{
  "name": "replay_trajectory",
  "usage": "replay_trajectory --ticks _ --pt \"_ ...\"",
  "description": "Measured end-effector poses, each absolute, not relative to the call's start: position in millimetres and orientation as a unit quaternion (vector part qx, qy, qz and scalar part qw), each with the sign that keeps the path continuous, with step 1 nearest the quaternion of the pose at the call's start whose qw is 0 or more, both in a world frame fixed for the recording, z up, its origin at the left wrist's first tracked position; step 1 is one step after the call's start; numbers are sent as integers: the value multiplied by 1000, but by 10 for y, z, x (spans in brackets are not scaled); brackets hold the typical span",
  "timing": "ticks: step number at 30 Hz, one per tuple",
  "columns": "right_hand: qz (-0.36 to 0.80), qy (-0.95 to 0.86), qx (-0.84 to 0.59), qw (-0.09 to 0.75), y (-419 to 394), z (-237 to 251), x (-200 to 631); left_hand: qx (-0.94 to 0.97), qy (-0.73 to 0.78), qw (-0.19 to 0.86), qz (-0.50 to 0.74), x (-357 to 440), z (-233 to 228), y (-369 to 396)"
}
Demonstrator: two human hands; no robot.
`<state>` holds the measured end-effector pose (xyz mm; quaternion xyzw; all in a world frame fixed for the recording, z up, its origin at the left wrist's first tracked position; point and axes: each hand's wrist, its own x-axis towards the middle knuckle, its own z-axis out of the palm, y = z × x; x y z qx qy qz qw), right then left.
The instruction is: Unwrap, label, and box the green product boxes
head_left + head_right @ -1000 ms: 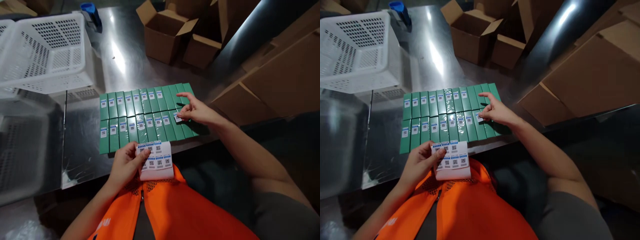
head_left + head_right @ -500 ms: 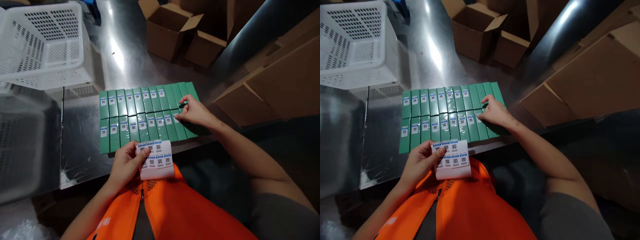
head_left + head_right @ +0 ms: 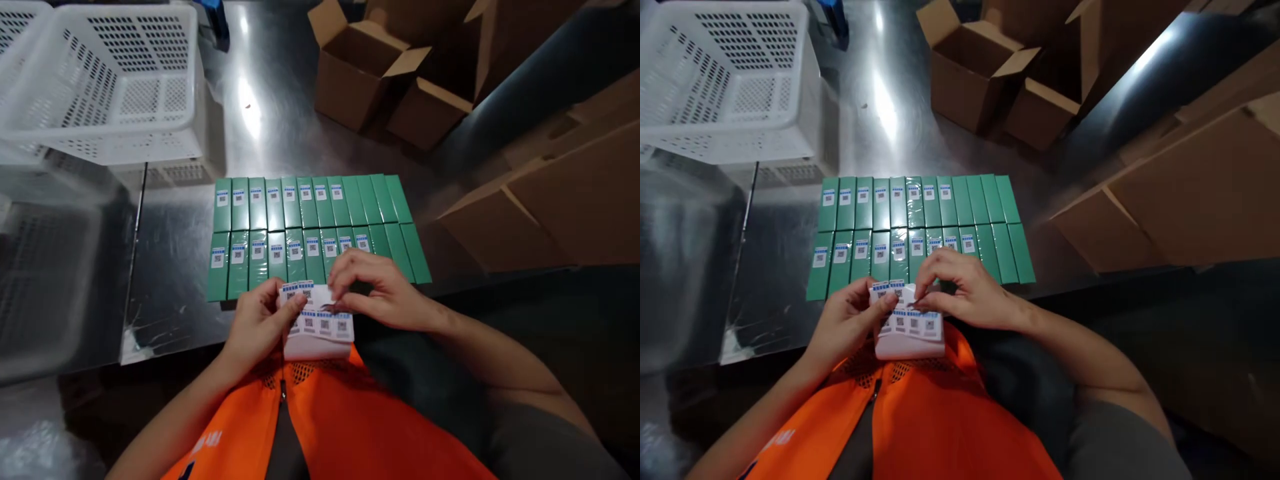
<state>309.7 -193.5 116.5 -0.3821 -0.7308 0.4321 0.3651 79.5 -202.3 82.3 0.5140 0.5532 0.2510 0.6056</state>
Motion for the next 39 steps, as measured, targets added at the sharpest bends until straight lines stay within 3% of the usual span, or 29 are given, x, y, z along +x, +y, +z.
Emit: replay_trajectory --ticks 5,12,23,28,30,33,36,39 --pt "429 -598 -463 495 -1342 1218 3447 516 556 608 235 807 805 -2054" --pt "451 -514 -666 299 -419 958 3816 506 562 611 234 799 837 -2104" --pt "438 -466 -735 224 -269 890 3767 489 564 622 235 731 780 -2117" --pt "289 -546 -774 142 -242 1014 3808 455 551 652 255 743 785 -2149" --pt "244 -576 -767 144 -380 1179 3753 434 544 666 268 722 772 -2159" --pt "264 -629 -708 186 -784 1308 3519 397 518 697 295 707 726 -2119" --pt "445 -705 -496 242 -1261 1141 3231 399 488 711 312 754 692 -2053" --pt "520 -722 -374 260 -1592 833 3067 438 486 683 326 847 680 -2030"
